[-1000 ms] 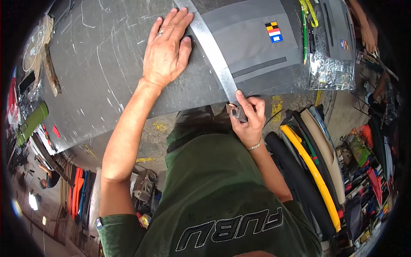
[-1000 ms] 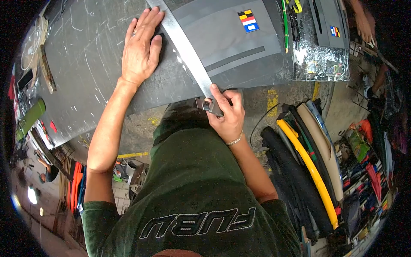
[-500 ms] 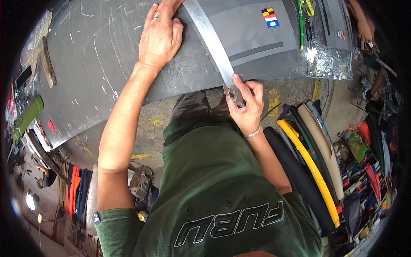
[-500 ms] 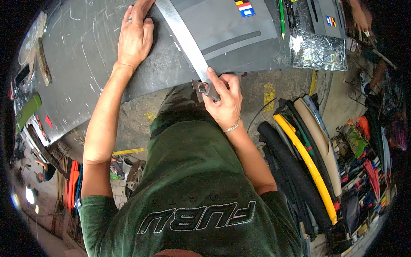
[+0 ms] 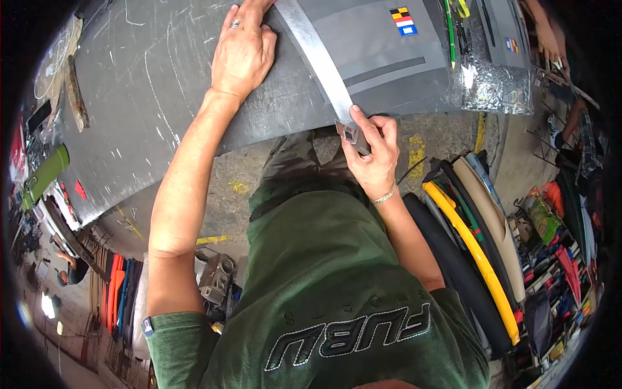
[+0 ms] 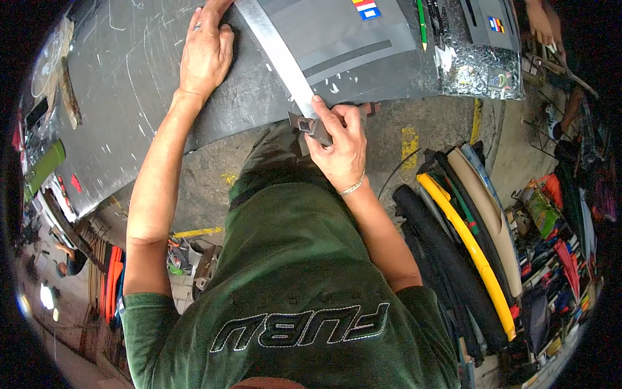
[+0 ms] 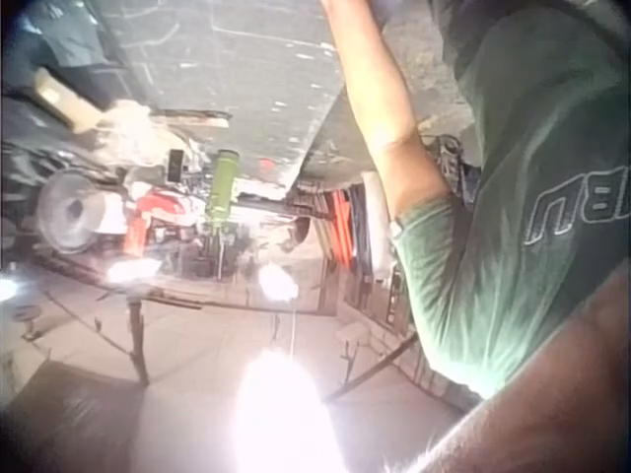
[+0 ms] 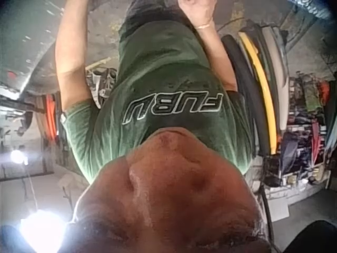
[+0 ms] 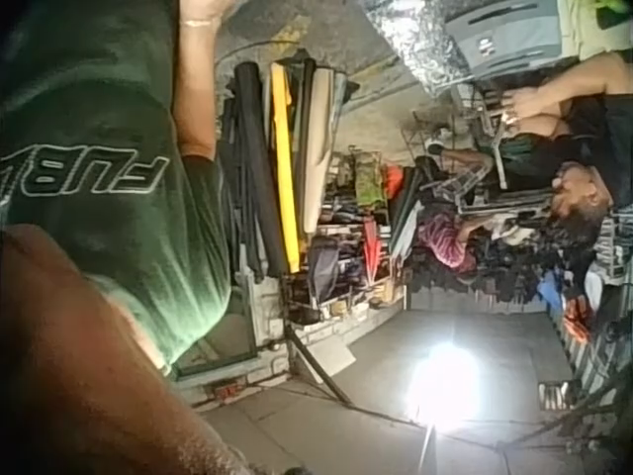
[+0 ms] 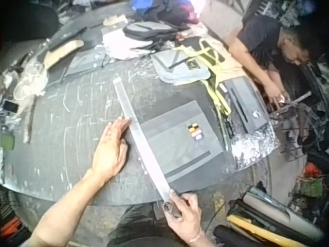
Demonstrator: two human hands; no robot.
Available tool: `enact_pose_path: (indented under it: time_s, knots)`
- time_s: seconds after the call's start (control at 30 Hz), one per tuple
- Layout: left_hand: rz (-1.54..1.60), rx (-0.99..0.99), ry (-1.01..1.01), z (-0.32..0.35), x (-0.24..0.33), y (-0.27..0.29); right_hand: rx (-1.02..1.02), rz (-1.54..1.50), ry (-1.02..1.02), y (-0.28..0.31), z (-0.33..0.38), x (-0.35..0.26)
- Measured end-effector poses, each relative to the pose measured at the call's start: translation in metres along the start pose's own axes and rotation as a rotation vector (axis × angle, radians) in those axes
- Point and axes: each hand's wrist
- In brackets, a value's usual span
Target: Cutting a piece of grey synthetic material using a utility knife and a metal ruler on a workbench.
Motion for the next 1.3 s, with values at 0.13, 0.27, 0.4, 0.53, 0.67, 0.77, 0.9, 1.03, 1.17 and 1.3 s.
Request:
enact_pose_path:
  time_s: [0.13, 0.27, 0.4, 0.53, 0.67, 0.77, 0.9, 1.03, 1.17, 1.3]
  knots:
    - [-0.143, -0.056, -0.083, -0.003, 0.009, 0.004, -0.021, 0.001, -0.023, 0.0, 0.002, 0.002]
    - [-0.187, -0.137, 0.011, -0.008, 0.032, 0.015, -0.014, 0.012, -0.012, 0.0, 0.002, 0.002]
    - [-0.247, -0.184, 0.007, -0.013, 0.045, 0.023, -0.011, -0.001, -0.001, 0.002, 0.001, 0.003]
    - [-0.26, -0.218, 0.045, -0.016, 0.051, 0.026, -0.065, 0.002, -0.021, 0.008, -0.002, 0.001]
    - [-0.357, -0.283, 0.041, -0.018, 0.056, 0.022, -0.069, 0.018, -0.102, 0.028, -0.008, -0.002]
    - [-0.411, -0.317, 0.049, -0.019, 0.056, 0.017, -0.117, 0.012, -0.173, 0.043, -0.023, -0.01]
    - [-0.412, -0.306, -0.054, -0.018, 0.038, -0.003, -0.186, 0.058, -0.105, 0.048, -0.057, -0.019]
    - [-0.098, 0.32, -0.488, -0.008, -0.004, -0.035, -0.235, 0.001, 0.006, 0.029, -0.092, -0.042]
    - [-0.289, -0.331, 0.014, -0.019, 0.055, 0.012, -0.251, 0.048, 0.026, 0.008, -0.116, -0.042]
    - [-0.327, -0.113, -0.01, -0.007, 0.035, -0.006, -0.288, 0.08, 0.01, -0.001, -0.127, -0.05]
Point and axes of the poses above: each hand's wrist, its own z-axis away from the middle knuckle, its own y-axis out of the back of the hand, x = y × z, and after that the axes turned 1 degree about -y, right-handed
